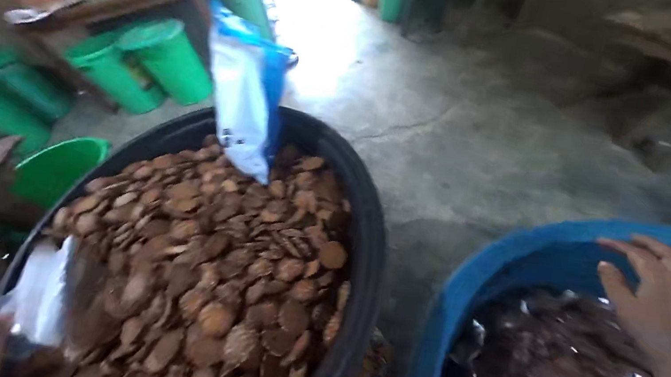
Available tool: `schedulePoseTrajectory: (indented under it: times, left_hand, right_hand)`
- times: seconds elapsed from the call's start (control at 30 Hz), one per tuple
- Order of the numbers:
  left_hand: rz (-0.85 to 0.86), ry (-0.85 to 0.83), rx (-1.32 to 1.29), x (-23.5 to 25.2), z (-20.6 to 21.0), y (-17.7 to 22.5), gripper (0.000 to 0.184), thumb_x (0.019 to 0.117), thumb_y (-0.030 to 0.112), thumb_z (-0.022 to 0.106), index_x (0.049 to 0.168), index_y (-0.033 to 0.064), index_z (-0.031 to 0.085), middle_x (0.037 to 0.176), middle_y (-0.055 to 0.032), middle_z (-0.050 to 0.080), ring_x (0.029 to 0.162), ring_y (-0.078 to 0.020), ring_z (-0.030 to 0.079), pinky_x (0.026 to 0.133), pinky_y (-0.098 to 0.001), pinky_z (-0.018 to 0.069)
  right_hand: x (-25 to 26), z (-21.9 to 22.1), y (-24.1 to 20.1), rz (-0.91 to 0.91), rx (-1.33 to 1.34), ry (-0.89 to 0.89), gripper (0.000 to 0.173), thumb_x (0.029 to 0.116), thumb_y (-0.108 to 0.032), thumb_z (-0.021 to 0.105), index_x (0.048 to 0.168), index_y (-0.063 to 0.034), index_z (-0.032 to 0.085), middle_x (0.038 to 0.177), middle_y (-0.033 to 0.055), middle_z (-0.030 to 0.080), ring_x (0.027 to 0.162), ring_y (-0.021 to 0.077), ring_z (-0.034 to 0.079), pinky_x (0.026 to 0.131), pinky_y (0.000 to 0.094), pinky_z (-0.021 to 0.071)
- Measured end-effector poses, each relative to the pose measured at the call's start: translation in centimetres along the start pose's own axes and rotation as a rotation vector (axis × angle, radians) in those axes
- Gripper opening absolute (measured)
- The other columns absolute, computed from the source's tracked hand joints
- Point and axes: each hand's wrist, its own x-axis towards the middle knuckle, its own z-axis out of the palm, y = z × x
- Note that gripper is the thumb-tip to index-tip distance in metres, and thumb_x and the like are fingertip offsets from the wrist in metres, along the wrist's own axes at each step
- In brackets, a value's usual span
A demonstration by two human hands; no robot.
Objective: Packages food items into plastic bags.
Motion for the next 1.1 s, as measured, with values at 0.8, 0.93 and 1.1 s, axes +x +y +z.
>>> schedulePoseTrajectory:
  times: [0.8, 0.93, 1.1]
  left_hand:
    - [0.794, -0.555, -0.739, -4.7, 1.8, 5.7, 0.047, 0.1063, 0.028, 0.042, 0.091, -0.0040, 0.073, 0.094, -0.0130, 0.071, 0.089, -0.0168, 0.067, 0.085, -0.0354, 0.0545]
    - [0.559, -0.640, -1.110, -3.3, -1.5, 8.6, 0.032, 0.1056, 0.034, 0.048, 0.089, 0.0164, 0.069, 0.080, 0.0135, 0.065, 0.064, 0.0080, 0.057, 0.058, -0.0117, 0.0497]
    - [0.392, 0.055, -0.924, -2.0, -5.3, 13.7, 0.012, 0.0974, 0.014, 0.059, 0.090, 0.0046, 0.057, 0.074, 0.0035, 0.057, 0.058, 0.0023, 0.055, 0.053, -0.0152, 0.0486]
  right_hand:
    - [1.5, 9.0, -39.7, -0.138, -0.220, -0.822, 0.051, 0.1091, -0.040, 0.046, 0.131, 0.0033, 0.063, 0.133, 0.0276, 0.061, 0.128, 0.0418, 0.058, 0.107, 0.0585, 0.0432]
    - [1.9, 10.4, -41.2, -0.102, -0.299, -0.817, 0.052, 0.1043, -0.041, 0.057, 0.124, 0.0074, 0.064, 0.137, 0.0296, 0.056, 0.128, 0.0432, 0.056, 0.106, 0.0602, 0.0435]
    - [1.5, 11.0, -41.7, -0.219, -0.465, -0.905, 0.041, 0.1042, -0.028, 0.054, 0.135, -0.0015, 0.061, 0.135, 0.0279, 0.060, 0.128, 0.0464, 0.057, 0.104, 0.0666, 0.0435]
